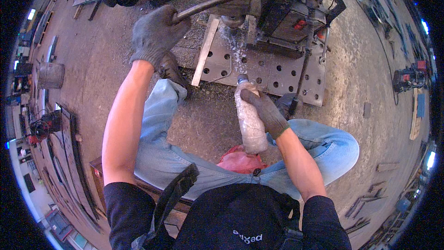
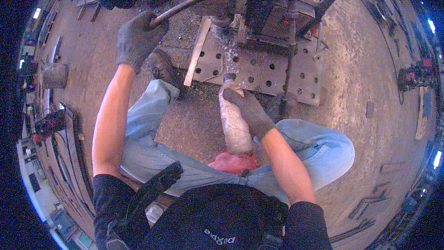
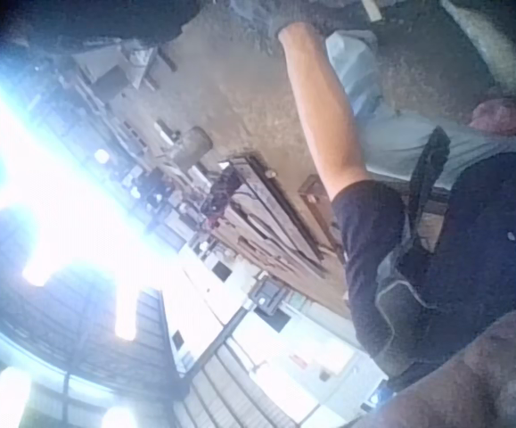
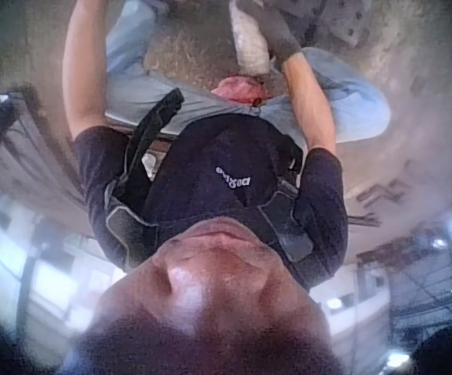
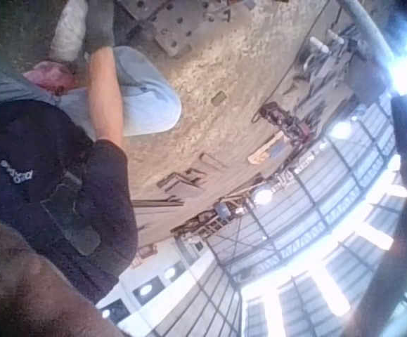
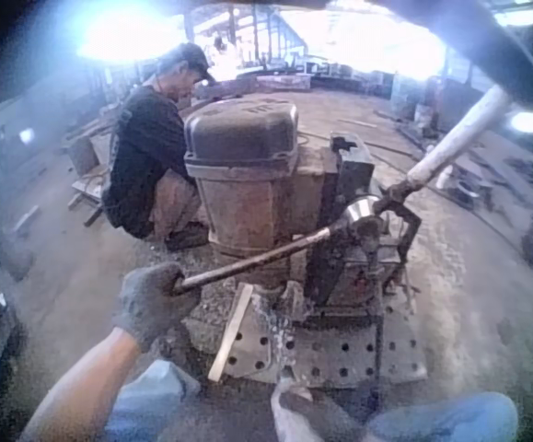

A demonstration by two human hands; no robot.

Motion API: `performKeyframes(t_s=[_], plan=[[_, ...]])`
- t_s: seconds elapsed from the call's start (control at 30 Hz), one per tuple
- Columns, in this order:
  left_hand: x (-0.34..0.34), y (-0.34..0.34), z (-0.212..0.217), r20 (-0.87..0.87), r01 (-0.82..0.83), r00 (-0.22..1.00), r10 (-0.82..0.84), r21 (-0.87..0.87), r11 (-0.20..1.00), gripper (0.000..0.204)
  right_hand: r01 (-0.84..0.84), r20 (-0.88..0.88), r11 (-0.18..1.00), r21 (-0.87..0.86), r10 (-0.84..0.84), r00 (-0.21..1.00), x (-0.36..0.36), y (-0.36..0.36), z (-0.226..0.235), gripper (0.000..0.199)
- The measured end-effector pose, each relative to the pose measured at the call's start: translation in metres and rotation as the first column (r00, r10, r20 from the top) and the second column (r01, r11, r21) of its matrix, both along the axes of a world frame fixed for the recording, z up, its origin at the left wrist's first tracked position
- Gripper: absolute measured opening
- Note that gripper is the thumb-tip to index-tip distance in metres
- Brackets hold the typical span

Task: The person operates a drill press to create holes in a perforated metal plate. They apply liquid from a bottle to the drilling area, adjust the machine's handle, and reposition the plate between drilling cycles.

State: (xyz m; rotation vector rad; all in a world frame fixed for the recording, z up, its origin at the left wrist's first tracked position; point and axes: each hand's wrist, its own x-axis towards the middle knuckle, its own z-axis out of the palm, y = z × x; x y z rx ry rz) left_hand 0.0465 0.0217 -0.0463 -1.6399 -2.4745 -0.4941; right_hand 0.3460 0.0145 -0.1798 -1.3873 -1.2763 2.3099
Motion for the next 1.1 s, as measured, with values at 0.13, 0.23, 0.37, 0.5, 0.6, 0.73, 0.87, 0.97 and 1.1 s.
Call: performKeyframes(t_s=[0.13, 0.23, 0.37, 0.5, 0.6, 0.73, 0.87, 0.97, 1.1], plan=[[-0.001, 0.001, -0.006, 0.062, 0.026, 0.998, -0.027, 0.018, 1.0, 0.036, -0.034, 0.089, 0.999, 0.035, 0.031, 0.996, 0.002, 0.002, -0.007, 0.063], [0.007, 0.002, -0.024, 0.174, 0.058, 0.983, -0.051, -0.037, 0.998, 0.035, 0.067, -0.058, 0.994, -0.08, -0.072, 0.996, -0.001, 0.001, -0.001, 0.047], [0.003, -0.004, -0.015, 0.199, 0.08, 0.978, -0.066, -0.061, 0.995, 0.037, -0.027, -0.029, 0.984, 0.174, 0.033, 0.999, -0.004, -0.002, -0.003, 0.061], [-0.013, -0.006, -0.006, 0.632, 0.174, 0.773, -0.05, -0.136, 0.975, 0.037, 0.018, 0.042, 0.822, 0.569, -0.051, 0.998, -0.002, -0.019, -0.032, 0.064], [-0.029, -0.015, -0.024, 1.0, 0.017, 0.01, 0.026, -0.026, 1.0, 0.031, -0.02, 0.112, 0.833, 0.552, -0.051, 0.992, -0.002, -0.031, -0.011, 0.073], [-0.019, -0.015, 0.006, 0.936, -0.238, 0.188, -0.297, 0.337, 0.911, 0.035, -0.018, 0.159, 0.692, 0.721, -0.14, 0.977, 0.004, -0.033, 0.001, 0.079], [-0.01, -0.02, 0.06, 0.841, -0.377, -0.126, -0.526, 0.45, 0.809, 0.035, 0.549, -0.211, 0.537, 0.64, -0.564, 0.798, 0.019, -0.019, 0.08, 0.065], [0.006, -0.005, 0.098, 0.706, -0.456, -0.058, -0.706, 0.611, 0.648, 0.037, 0.631, -0.422, 0.165, 0.758, -0.614, 0.667, 0.088, 0.007, 0.09, 0.051], [0.026, 0.011, 0.169, 0.491, -0.162, 0.132, -0.861, 0.868, 0.47, 0.035, 0.545, -0.647, -0.368, 0.753, -0.567, 0.51, 0.184, 0.029, 0.159, 0.034]])
